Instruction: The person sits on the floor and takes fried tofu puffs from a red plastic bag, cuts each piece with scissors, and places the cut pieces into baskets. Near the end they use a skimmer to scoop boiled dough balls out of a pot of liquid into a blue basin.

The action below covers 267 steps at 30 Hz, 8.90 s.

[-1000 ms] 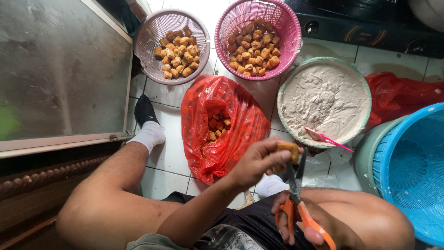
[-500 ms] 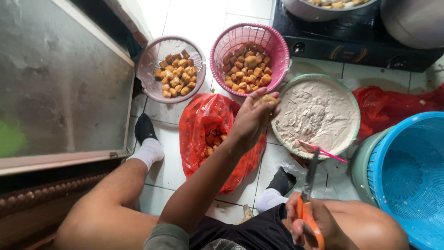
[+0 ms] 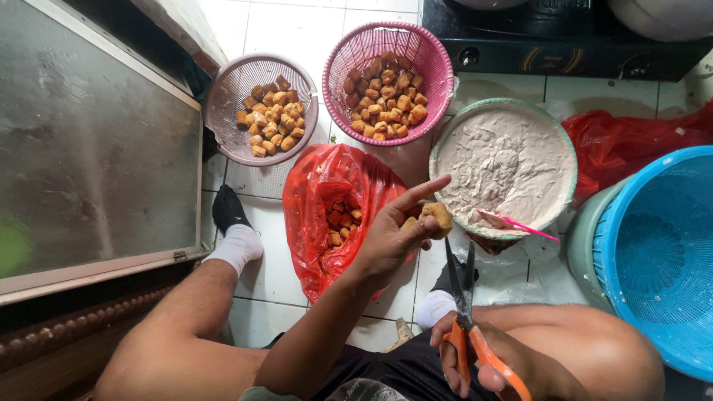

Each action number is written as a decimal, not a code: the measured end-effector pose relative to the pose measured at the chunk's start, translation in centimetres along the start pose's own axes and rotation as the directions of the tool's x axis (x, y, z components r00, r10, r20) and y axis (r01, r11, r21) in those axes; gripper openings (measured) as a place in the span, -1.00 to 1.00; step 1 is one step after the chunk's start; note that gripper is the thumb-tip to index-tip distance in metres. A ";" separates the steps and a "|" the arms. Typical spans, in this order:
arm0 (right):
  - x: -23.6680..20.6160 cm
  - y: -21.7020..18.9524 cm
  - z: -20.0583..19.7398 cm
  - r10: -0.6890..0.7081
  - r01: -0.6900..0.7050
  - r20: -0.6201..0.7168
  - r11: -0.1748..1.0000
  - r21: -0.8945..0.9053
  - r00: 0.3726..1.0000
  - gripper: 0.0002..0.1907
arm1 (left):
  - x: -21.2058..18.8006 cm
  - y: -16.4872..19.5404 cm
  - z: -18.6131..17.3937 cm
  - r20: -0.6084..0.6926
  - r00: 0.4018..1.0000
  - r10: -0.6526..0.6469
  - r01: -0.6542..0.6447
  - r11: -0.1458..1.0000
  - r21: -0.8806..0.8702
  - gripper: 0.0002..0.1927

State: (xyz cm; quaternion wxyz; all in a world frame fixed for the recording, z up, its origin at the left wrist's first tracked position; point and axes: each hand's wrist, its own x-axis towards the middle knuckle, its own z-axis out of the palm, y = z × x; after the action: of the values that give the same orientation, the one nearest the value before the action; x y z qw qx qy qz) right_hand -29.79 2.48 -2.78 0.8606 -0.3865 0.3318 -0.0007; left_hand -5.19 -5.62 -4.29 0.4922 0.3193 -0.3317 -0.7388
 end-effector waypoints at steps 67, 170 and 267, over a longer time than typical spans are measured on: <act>0.5 4.0 -1.5 -0.237 0.292 -0.228 0.923 0.252 0.944 -0.43 | -2.6 -8.0 3.4 -0.053 0.998 0.046 -0.057 0.969 -0.241 -0.78; -2.1 1.8 -1.5 -0.092 0.151 0.330 0.975 -0.160 0.940 -0.22 | -6.4 0.4 0.4 0.439 0.887 0.145 -0.421 0.646 0.636 -0.63; 1.0 2.0 -2.1 -0.474 0.559 -0.415 0.823 0.105 0.776 -0.63 | -3.7 -17.9 -22.9 -0.872 0.486 -0.049 0.327 0.936 0.130 -0.55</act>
State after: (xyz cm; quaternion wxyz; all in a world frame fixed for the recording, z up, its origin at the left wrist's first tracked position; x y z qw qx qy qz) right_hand -30.75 2.24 -5.68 0.7856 -0.3568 0.3663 -0.3484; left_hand 4.99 -0.88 -31.31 0.4561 0.7428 -0.1073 -0.4782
